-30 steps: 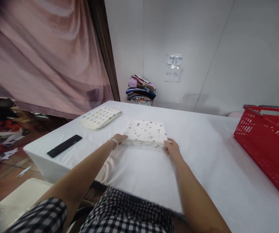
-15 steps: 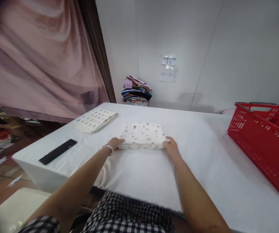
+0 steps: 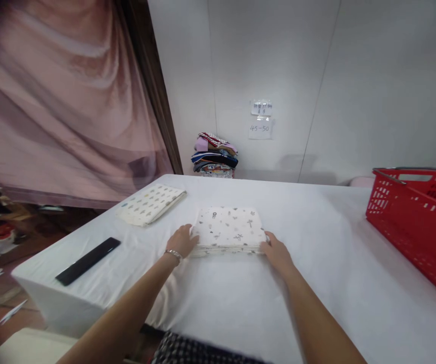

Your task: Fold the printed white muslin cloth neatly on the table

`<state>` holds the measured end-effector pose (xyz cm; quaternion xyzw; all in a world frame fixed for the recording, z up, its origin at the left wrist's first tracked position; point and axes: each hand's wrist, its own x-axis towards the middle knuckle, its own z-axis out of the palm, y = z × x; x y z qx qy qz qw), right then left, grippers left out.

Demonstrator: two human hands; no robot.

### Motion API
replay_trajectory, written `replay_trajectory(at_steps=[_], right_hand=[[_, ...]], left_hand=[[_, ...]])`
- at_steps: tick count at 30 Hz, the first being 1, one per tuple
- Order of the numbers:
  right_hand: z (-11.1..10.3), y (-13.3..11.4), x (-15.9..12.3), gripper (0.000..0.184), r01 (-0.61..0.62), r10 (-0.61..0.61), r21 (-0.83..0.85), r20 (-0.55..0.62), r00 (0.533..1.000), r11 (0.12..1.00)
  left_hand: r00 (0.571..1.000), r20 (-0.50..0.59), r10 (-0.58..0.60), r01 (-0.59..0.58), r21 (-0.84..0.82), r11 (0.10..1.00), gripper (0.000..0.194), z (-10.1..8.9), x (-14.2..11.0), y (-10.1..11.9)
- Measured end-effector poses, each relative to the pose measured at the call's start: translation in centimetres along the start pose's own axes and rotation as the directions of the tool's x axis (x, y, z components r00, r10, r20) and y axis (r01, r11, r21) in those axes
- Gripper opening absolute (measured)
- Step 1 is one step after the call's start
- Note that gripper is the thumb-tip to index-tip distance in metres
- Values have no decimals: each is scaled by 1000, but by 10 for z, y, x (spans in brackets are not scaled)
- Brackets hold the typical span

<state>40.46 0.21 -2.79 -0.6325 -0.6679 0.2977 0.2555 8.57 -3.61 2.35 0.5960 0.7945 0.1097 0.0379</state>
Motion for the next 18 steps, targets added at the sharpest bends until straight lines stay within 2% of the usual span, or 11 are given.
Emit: replay_trajectory(at_steps=[3, 5, 8, 10, 15, 18], right_hand=[[1, 1, -1, 50, -11, 11, -37, -3, 1000, 999], [2, 1, -1, 53, -25, 25, -37, -5, 1000, 999], [1, 0, -1, 56, -27, 27, -9, -4, 1000, 1000], [0, -1, -2, 57, -22, 22, 8, 4, 1000, 1000], [-5, -3, -9, 53, -31, 31, 12, 26, 999, 999], [-14, -19, -15, 54, 2, -3, -142, -13, 1000, 990]], left_hand=[[960, -132, 247, -243, 49, 969, 48, 4, 14, 19], [950, -73, 305, -301, 56, 952, 55, 14, 24, 25], [967, 144, 211, -219, 43, 975, 66, 31, 34, 24], [964, 212, 160, -173, 44, 984, 71, 39, 37, 19], [966, 207, 157, -170, 47, 984, 74, 45, 38, 14], [968, 197, 157, -171, 53, 984, 73, 45, 38, 15]])
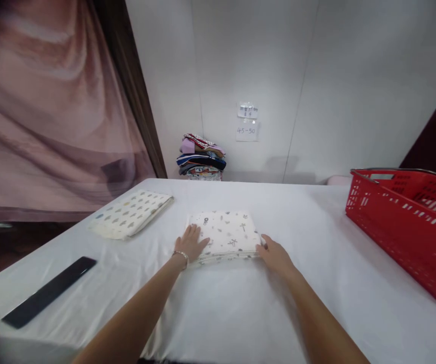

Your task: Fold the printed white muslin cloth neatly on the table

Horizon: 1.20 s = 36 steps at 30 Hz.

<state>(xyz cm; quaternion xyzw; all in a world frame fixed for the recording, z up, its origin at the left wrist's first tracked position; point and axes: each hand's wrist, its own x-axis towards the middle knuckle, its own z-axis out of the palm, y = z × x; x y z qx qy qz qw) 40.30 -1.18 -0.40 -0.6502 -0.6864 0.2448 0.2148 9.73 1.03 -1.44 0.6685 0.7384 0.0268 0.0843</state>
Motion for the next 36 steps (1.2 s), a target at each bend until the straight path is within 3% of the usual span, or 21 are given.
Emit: replay_trajectory(at_steps=[4, 6, 8, 10, 12, 15, 22, 26, 31, 36], right_hand=[[-14, -49, 14, 55, 224, -250, -215, -101, 963, 951], [-11, -76, 35, 57, 379, -411, -256, -82, 908, 889], [0, -92, 61, 62, 444, -480, -309, -48, 876, 841], [17, -93, 85, 63, 406, -432, -369, 15, 902, 836], [34, -81, 103, 65, 313, -283, -411, 134, 950, 856], [51, -57, 114, 66, 253, -175, -437, 211, 962, 863], [59, -42, 117, 67, 281, -222, -430, 183, 958, 858], [60, -41, 118, 67, 285, -230, -433, 175, 957, 855], [58, -42, 116, 66, 297, -238, -413, 189, 953, 861], [57, -42, 115, 68, 290, -226, -398, 201, 953, 870]], left_hand=[[1000, -2, 5, -5, 16, 1000, 71, 1, 1, 1], [1000, 1, 7, -8, 16, 1000, 71, 1, 1, 1], [1000, 5, 3, -3, 9, 1000, 72, 0, 0, 1], [1000, 12, -9, 9, -5, 1000, 72, -2, -1, 2], [1000, 21, -15, 15, -22, 1000, 72, -2, -3, 2], [1000, 20, -11, 12, -48, 999, 71, -2, -5, 0], [998, 70, 7, -7, -3, 1000, 71, -19, 5, 10], [982, -129, 139, -132, 60, 989, 74, -29, 32, 17], [999, -45, 22, -23, -24, 999, 76, -12, 59, -4], [999, -47, 28, -31, -70, 997, 77, -2, 62, -14]])
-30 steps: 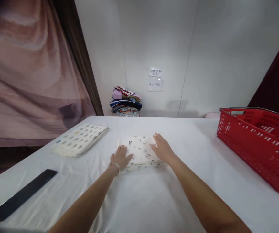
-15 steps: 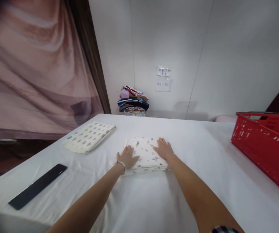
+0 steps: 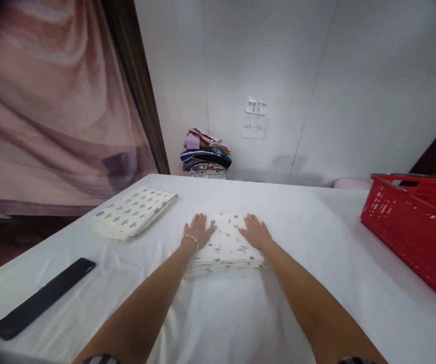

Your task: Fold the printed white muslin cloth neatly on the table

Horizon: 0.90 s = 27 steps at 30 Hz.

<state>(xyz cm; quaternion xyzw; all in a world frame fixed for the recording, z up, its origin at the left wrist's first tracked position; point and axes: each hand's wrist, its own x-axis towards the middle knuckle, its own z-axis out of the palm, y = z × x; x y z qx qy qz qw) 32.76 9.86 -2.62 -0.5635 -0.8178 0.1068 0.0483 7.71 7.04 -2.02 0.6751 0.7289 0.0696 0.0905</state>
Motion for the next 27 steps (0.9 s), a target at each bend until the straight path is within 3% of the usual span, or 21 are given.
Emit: replay_trajectory(at_steps=[6, 11, 16, 20, 27], right_hand=[[-8, -5, 3, 67, -22, 20, 65, 36, 999, 998], [-20, 0, -17, 64, -96, 77, 335, 70, 995, 937], [-8, 21, -75, 66, -154, 190, 555, -8, 982, 818], [3, 27, -114, 59, -171, 298, 705, -60, 953, 688], [-11, 17, -133, 58, -299, 455, 863, 92, 886, 407]], left_hand=[[1000, -6, 24, -25, -79, 997, 67, -7, 0, -1], [998, -58, 16, -26, -169, 985, 60, -10, -9, -16], [988, -107, -107, 75, -268, 960, 61, -12, -46, -29], [971, 0, -240, 224, -363, 905, 59, -18, -78, -25], [962, 88, -260, 274, -370, 888, 66, -19, -97, -26]])
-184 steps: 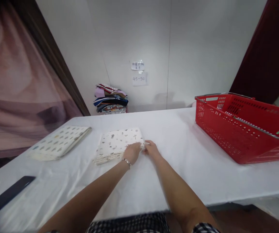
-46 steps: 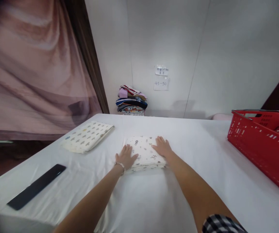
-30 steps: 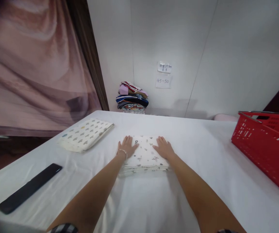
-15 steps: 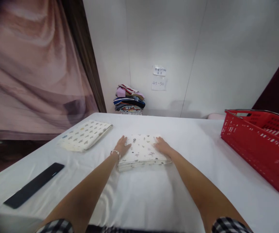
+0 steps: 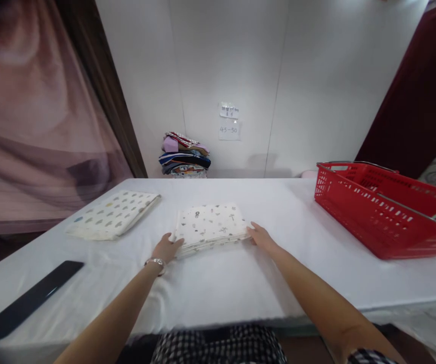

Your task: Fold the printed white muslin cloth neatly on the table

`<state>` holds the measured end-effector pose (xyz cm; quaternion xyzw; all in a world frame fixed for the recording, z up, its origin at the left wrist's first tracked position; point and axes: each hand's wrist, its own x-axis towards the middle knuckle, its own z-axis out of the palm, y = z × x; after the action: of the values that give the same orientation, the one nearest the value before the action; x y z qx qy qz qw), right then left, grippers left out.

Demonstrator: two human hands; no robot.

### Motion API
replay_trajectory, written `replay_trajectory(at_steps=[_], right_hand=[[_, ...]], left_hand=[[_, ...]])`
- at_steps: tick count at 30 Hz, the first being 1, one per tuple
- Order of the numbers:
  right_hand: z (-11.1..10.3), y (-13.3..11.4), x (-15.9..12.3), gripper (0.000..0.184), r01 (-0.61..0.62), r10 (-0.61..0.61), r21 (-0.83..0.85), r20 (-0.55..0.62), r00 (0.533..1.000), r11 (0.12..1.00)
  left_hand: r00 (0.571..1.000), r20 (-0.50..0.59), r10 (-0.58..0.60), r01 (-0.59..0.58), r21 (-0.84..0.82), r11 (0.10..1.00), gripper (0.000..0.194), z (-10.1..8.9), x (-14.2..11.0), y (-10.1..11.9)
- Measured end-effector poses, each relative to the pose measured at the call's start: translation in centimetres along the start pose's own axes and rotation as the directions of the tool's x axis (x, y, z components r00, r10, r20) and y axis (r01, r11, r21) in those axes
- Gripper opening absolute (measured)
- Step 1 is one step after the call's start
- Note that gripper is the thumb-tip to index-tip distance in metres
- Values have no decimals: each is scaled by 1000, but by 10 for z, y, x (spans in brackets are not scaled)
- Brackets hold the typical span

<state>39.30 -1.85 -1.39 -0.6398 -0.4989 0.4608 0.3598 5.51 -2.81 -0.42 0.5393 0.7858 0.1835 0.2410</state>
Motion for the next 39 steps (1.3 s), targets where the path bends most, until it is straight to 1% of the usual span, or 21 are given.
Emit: replay_trajectory(at_steps=[3, 6, 9, 11, 12, 13, 14, 15, 16, 18, 20, 21, 24, 26, 28, 29, 31, 32, 35, 37, 39], right_hand=[[0, -13, -1, 44, -96, 92, 85, 52, 994, 992], [0, -19, 2, 35, -153, 142, 92, 110, 984, 984], [-1, -16, 9, 33, -165, 160, 48, 95, 983, 985], [-1, -11, 13, 36, -152, 149, 34, 69, 986, 988], [-1, -9, 15, 38, -143, 141, 34, 56, 989, 989], [0, -6, 16, 41, -132, 131, 33, 43, 991, 991], [0, -4, 16, 43, -120, 119, 32, 32, 992, 992], [0, -2, 16, 45, -109, 108, 31, 25, 994, 994], [0, -1, 16, 47, -99, 98, 32, 20, 995, 995], [-2, 2, 14, 50, -61, 61, 23, 18, 998, 998], [-5, 6, 12, 53, 8, -8, 0, 35, 999, 1000], [-8, 8, 11, 54, 47, -46, -14, 55, 997, 999], [-18, 12, 8, 54, 145, -135, -47, 169, 976, 988], [-25, 14, 7, 61, 218, -186, -98, 264, 947, 971], [-29, 13, 7, 69, 343, -262, -214, 332, 906, 915], [-31, 12, 8, 72, 415, -305, -297, 353, 885, 860], [-32, 10, 8, 73, 536, -385, -468, 385, 839, 702], [-31, 8, 9, 72, 573, -413, -540, 398, 819, 616], [-29, 4, 10, 61, 604, -443, -682, 429, 787, 412], [-27, 3, 12, 54, 604, -469, -732, 433, 769, 314], [-26, 4, 15, 50, 612, -516, -754, 436, 737, 238]], left_hand=[[999, 12, -44, 44, -3, 999, 68, 1, 2, -2], [999, -8, -40, 40, 19, 999, 63, 2, 1, 0], [998, -55, 13, -11, 24, 1000, 58, 3, -7, 2], [986, -139, 94, -91, 25, 996, 55, 4, -15, 2], [967, -198, 162, -157, 42, 987, 52, 5, -18, 1], [935, -253, 247, -235, 77, 969, 48, 7, -22, 1], [894, -290, 342, -318, 126, 940, 43, 8, -25, -1], [849, -296, 438, -400, 181, 898, 38, 9, -27, -3], [806, -270, 526, -476, 231, 848, 34, 10, -29, -5], [733, -169, 658, -599, 298, 744, 32, 12, -31, -11], [676, -83, 732, -672, 337, 659, 37, 13, -31, -18], [655, -62, 753, -690, 356, 630, 40, 13, -31, -21], [610, -47, 791, -706, 422, 569, 44, 10, -30, -26], [578, -32, 815, -715, 460, 526, 48, 7, -31, -24], [554, -6, 833, -723, 492, 484, 55, 5, -32, -19], [548, 7, 837, -722, 508, 469, 58, 4, -33, -16], [544, 23, 839, -715, 536, 449, 62, 4, -34, -12], [542, 26, 840, -711, 546, 442, 64, 5, -33, -11], [505, 40, 862, -734, 544, 406, 67, 6, -29, -11], [469, 37, 882, -762, 521, 383, 68, 7, -26, -13], [445, 15, 895, -779, 500, 379, 68, 6, -24, -15]])
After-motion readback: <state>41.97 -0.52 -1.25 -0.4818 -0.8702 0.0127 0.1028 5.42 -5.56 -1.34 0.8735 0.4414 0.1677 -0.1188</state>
